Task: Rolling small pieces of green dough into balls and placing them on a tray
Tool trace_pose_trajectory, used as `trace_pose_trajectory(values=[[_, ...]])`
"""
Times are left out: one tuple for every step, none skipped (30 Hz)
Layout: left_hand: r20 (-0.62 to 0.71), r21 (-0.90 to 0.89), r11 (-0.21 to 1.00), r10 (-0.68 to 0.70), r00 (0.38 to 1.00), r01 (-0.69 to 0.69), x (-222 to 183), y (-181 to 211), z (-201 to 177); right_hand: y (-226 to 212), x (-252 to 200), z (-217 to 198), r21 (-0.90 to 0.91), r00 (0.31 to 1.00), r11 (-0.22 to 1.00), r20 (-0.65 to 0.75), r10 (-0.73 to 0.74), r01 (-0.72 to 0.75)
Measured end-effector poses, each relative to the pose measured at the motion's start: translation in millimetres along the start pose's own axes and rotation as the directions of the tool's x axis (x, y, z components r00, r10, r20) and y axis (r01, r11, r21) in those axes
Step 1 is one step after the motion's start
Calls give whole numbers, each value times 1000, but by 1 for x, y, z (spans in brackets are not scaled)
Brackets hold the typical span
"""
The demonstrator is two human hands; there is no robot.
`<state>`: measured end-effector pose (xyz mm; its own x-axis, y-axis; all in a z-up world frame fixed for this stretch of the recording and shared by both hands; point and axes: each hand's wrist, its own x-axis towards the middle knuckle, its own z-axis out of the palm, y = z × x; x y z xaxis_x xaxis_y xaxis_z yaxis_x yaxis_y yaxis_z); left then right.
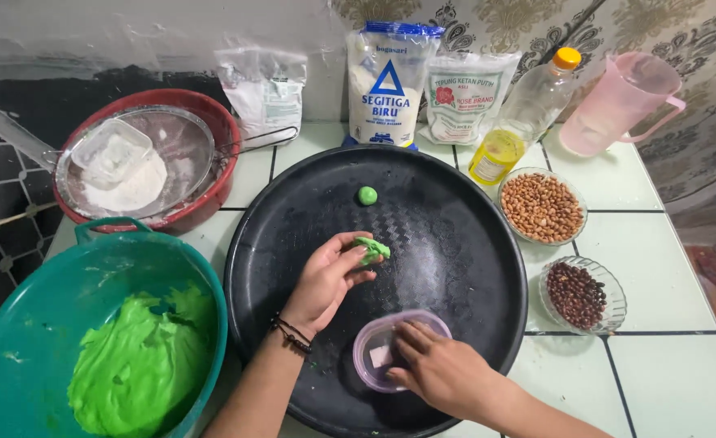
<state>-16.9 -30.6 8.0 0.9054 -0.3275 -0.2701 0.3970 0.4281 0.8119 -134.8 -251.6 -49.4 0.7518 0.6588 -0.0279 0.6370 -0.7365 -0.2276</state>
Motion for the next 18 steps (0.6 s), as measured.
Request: trace_pose_trajectory(values=[[-38, -26, 1000, -2, 999, 1, 0, 0, 1, -3, 3, 3, -2, 998, 1000, -57, -31, 31], [-76, -52, 999, -6, 997, 2, 0, -1, 1, -7, 5, 6, -6, 992, 998, -114, -62, 61], [-78, -52, 999, -9, 997, 5, 0, -2, -1, -9, 6, 1, -3, 992, 998, -111, -61, 61], [-68, -41, 999, 13, 998, -16, 0, -2, -3, -11, 8, -3, 20, 988, 996, -124, -88, 91], [-58, -30, 999, 37, 998, -39, 1, -2, -5, -13, 10, -7, 40, 983, 992, -139, -116, 123], [-60, -30, 999, 37, 998, -39, 1, -5, -8, -13, 9, -7, 42, 983, 991, -139, -118, 125], [-61, -6, 998, 63, 996, -63, 3, -7, -10, -12, 9, -9, -1, 983, 996, -162, -86, 87], [-62, 18, 996, 88, 994, -87, 4, -9, -13, -12, 9, -10, -42, 981, 998, -186, -54, 47], [-62, 18, 996, 92, 994, -91, 3, -8, -12, -13, 6, -4, -45, 980, 998, -188, -57, 50], [-56, 15, 993, 119, 991, -118, 2, -7, -11, -14, 2, 2, -101, 981, 994, -188, -56, 37], [-52, 11, 989, 146, 988, -146, 2, -6, -10, -15, -2, 9, -157, 981, 987, -188, -56, 26], [-53, 11, 989, 151, 987, -150, 2, -6, -10, -12, 0, 7, -159, 980, 987, -190, -60, 29], [-48, 27, 987, 161, 986, -160, 2, -7, -11, -9, 1, 6, -160, 975, 987, -214, -60, 25], [-43, 42, 984, 172, 984, -170, 2, -9, -11, -7, 1, 4, -160, 969, 987, -239, -59, 21], [-41, 42, 985, 171, 984, -169, 1, -9, -9, -10, 1, 1, -160, 969, 987, -239, -57, 19], [-26, 55, 985, 163, 986, -161, -1, -9, -8, -14, 1, -2, -39, 985, 996, -149, -91, 86], [-10, 69, 985, 157, 988, -156, -2, -8, -6, -16, 2, -6, 87, 988, 986, -65, -137, 142], [-7, 70, 985, 159, 987, -158, -1, -6, -4, -15, 5, -23, 84, 988, 986, -67, -136, 141]])
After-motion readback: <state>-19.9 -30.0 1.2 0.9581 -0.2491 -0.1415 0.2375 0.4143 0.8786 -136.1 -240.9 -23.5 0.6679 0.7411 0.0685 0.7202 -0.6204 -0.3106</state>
